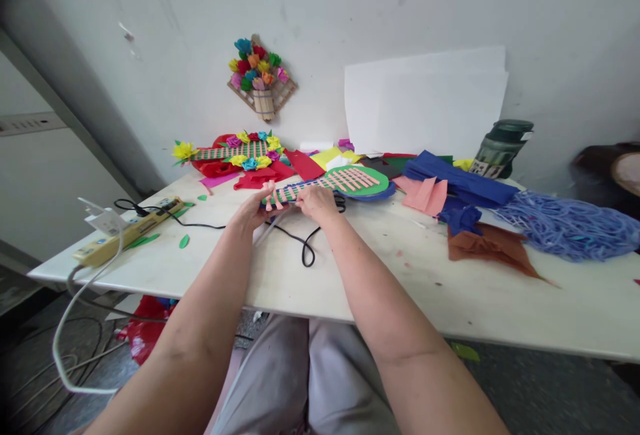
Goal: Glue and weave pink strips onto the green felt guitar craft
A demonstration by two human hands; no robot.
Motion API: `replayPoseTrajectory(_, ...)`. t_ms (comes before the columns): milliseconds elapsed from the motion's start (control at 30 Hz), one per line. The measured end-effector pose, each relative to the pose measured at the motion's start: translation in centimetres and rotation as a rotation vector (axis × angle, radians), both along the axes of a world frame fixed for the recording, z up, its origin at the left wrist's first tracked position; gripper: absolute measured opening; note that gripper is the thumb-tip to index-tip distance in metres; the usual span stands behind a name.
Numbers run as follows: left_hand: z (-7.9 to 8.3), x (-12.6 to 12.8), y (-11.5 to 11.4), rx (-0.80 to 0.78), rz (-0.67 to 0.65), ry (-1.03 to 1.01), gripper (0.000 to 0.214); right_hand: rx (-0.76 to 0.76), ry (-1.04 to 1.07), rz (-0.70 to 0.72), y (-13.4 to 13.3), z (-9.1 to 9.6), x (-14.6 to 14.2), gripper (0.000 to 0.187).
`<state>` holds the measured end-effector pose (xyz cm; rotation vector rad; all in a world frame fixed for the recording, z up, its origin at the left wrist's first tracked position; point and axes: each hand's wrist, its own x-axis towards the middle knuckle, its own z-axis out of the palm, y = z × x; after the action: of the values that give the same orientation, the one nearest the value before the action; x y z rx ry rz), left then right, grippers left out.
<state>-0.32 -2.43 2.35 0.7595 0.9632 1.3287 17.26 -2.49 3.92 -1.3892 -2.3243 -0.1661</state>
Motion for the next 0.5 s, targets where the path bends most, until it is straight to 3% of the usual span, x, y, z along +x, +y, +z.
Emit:
replayPoseTrajectory(233,0.35,-0.01,0.15,-0.098,0.075,-0.02,0.016,0.028,-0.006,0.049,-0.25,0.13,-0.19,0.018)
replayPoseTrajectory(500,-0.24,-0.18,0.52,-0.111,0.145,-0.121,0.021,0.061,-0.004,0.059,-0.28,0.33,0.0,0.017)
